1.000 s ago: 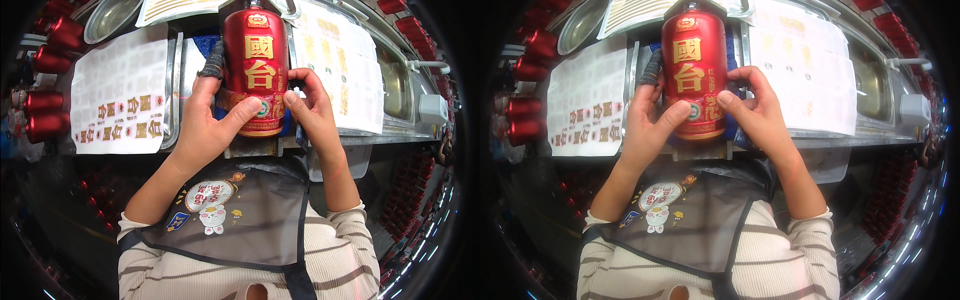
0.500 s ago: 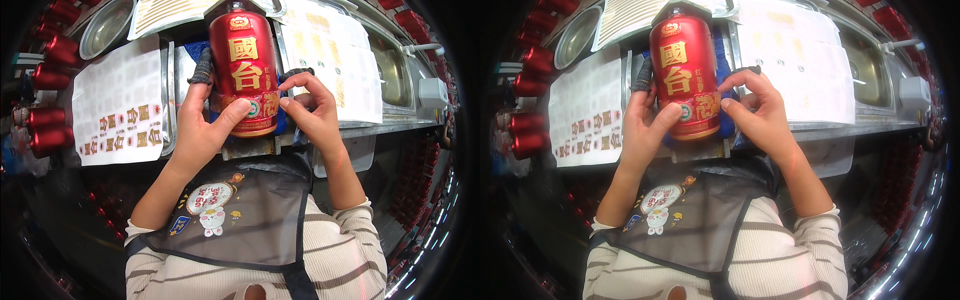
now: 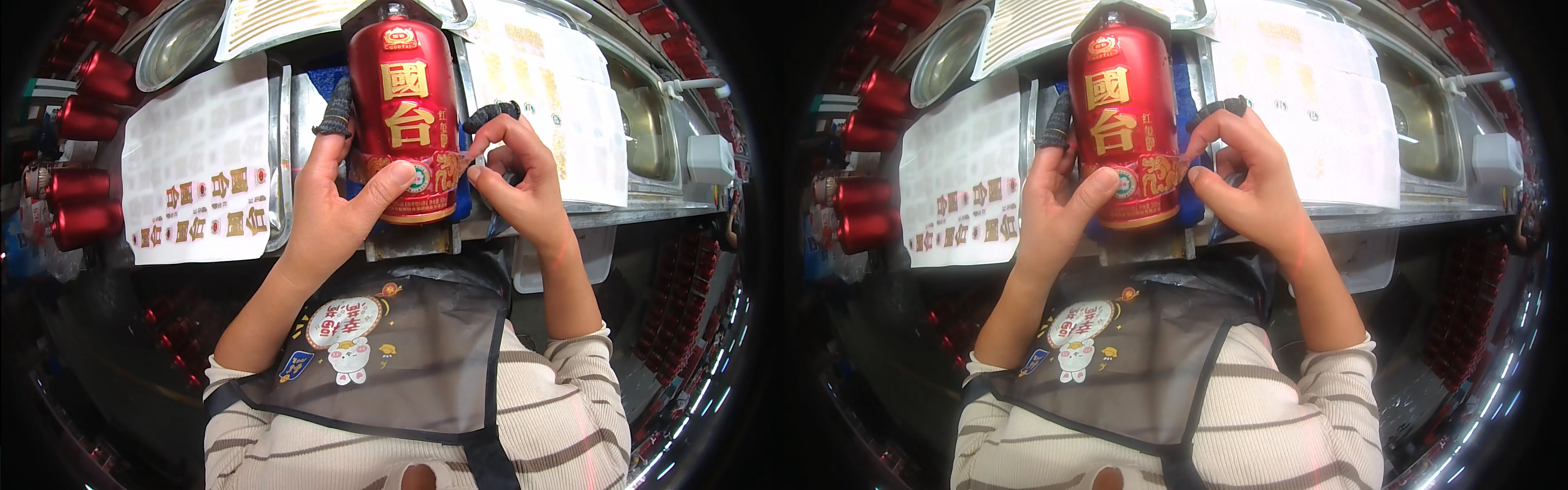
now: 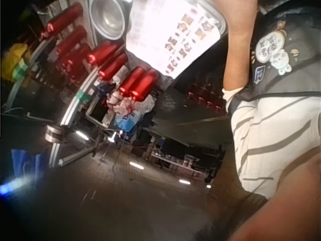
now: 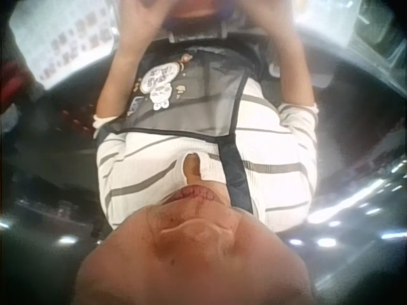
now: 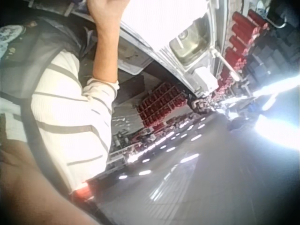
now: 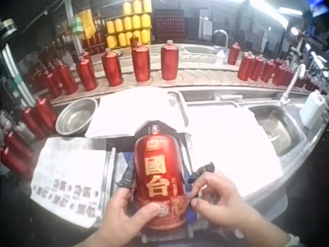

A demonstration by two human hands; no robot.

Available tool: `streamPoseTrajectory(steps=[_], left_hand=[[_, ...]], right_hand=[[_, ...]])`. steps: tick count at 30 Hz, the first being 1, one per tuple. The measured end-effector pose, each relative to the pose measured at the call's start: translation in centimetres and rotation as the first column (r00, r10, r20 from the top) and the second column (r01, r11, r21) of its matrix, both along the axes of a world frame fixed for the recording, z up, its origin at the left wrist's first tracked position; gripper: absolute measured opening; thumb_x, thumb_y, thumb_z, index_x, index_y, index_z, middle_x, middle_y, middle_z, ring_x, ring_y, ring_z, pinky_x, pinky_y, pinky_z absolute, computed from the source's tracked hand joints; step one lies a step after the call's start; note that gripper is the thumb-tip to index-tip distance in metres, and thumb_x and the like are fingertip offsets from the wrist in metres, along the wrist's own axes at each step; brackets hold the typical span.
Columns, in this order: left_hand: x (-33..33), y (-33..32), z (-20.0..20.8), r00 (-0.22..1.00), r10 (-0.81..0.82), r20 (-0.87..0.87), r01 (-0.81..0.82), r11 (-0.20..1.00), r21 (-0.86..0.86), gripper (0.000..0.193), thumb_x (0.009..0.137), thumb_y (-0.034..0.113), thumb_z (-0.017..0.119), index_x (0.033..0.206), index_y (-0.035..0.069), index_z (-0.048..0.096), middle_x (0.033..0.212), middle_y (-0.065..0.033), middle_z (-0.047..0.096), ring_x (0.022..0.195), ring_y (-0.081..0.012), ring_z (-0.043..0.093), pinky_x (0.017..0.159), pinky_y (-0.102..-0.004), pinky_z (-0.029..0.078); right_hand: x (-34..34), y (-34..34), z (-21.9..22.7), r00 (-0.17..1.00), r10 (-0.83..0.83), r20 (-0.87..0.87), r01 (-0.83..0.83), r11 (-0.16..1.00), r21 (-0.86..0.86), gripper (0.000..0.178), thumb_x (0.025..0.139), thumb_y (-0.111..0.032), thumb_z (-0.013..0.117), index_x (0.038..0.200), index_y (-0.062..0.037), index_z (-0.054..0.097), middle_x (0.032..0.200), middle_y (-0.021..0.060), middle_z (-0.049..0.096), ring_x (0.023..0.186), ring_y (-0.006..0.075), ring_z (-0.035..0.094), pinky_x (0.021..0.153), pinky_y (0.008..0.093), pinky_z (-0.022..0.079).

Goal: The person applies gold stickers to red cylindrical containers. They peel each sticker from a sheet, align it on the container, and smooth it with their fingers. The person repeats this process for multiple containers, placing finished ones aside.

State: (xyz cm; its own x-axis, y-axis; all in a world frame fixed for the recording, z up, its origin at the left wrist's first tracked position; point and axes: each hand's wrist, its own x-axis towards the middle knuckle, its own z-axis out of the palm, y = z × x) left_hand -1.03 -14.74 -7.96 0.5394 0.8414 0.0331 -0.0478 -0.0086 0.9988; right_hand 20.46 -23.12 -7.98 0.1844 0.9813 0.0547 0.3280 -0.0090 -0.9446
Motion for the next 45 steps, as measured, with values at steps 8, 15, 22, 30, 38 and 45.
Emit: streamPoseTrajectory(steps=[8,15,22,30,38,45], left_hand=[[-0.1,-0.1,0.9,0.989,0.035,-0.146,-0.025,0.997,0.068,0.060,0.084,0.022,0.079,0.130,-0.004,0.049,0.123,-0.0140,0.060,0.116,-0.0194,0.056,0.099,-0.0339,0.045],[1.2,-0.8,1.6,0.937,0.156,-0.311,-0.036,0.932,0.360,0.055,0.074,0.028,0.084,0.112,0.000,0.057,0.101,-0.0144,0.066,0.096,-0.0351,0.060,0.110,-0.0530,0.029],[1.8,-1.2,1.4,0.950,0.166,-0.263,-0.068,0.936,0.345,0.053,0.078,0.026,0.080,0.116,0.001,0.053,0.102,-0.0136,0.066,0.097,-0.0346,0.061,0.114,-0.0595,0.016],[1.9,-1.5,1.2,0.937,0.184,-0.298,-0.093,0.952,0.293,0.054,0.077,0.027,0.080,0.116,0.002,0.052,0.107,-0.0140,0.065,0.101,-0.0338,0.061,0.114,-0.0594,0.016],[2.8,-1.0,1.4,0.947,0.194,-0.255,-0.124,0.956,0.265,0.055,0.078,0.027,0.079,0.119,0.001,0.051,0.100,-0.0121,0.069,0.093,-0.0336,0.065,0.114,-0.0606,0.018],[2.8,-1.1,1.2,0.943,0.222,-0.248,-0.149,0.948,0.281,0.053,0.079,0.025,0.078,0.118,0.000,0.052,0.101,-0.0134,0.069,0.094,-0.0344,0.064,0.114,-0.0606,0.019]], right_hand=[[0.3,0.1,1.9,0.983,0.033,-0.181,-0.056,0.991,-0.122,0.014,0.079,-0.004,0.068,0.092,-0.0015,0.065,0.093,0.0006,0.059,0.064,0.0026,0.049,0.058,0.0188,0.040],[0.9,-0.4,2.4,0.970,-0.005,-0.243,-0.027,0.991,-0.128,0.006,0.085,-0.005,0.069,0.088,-0.0020,0.065,0.084,-0.0018,0.060,0.061,-0.0005,0.050,0.054,0.0162,0.037],[0.6,0.4,0.6,0.967,-0.011,-0.254,-0.039,0.981,-0.191,0.006,0.087,-0.005,0.068,0.088,-0.0018,0.064,0.078,-0.0041,0.061,0.060,-0.0022,0.047,0.053,0.0164,0.035],[-0.7,0.2,0.3,0.959,-0.269,-0.092,0.260,0.961,-0.098,0.018,0.089,-0.007,0.068,0.104,-0.0014,0.061,0.080,-0.0022,0.061,0.059,-0.0015,0.049,0.051,0.0174,0.036],[-1.7,0.5,-0.9,0.907,-0.088,-0.412,0.050,0.993,-0.103,0.039,0.087,-0.020,0.078,0.113,-0.0014,0.055,0.107,0.0056,0.059,0.062,-0.0005,0.051,0.052,0.0154,0.038],[-2.1,0.8,-0.7,0.888,-0.109,-0.447,0.062,0.991,-0.119,0.037,0.089,-0.020,0.076,0.112,-0.0012,0.054,0.108,0.0054,0.058,0.067,0.0017,0.057,0.056,0.0153,0.043]])
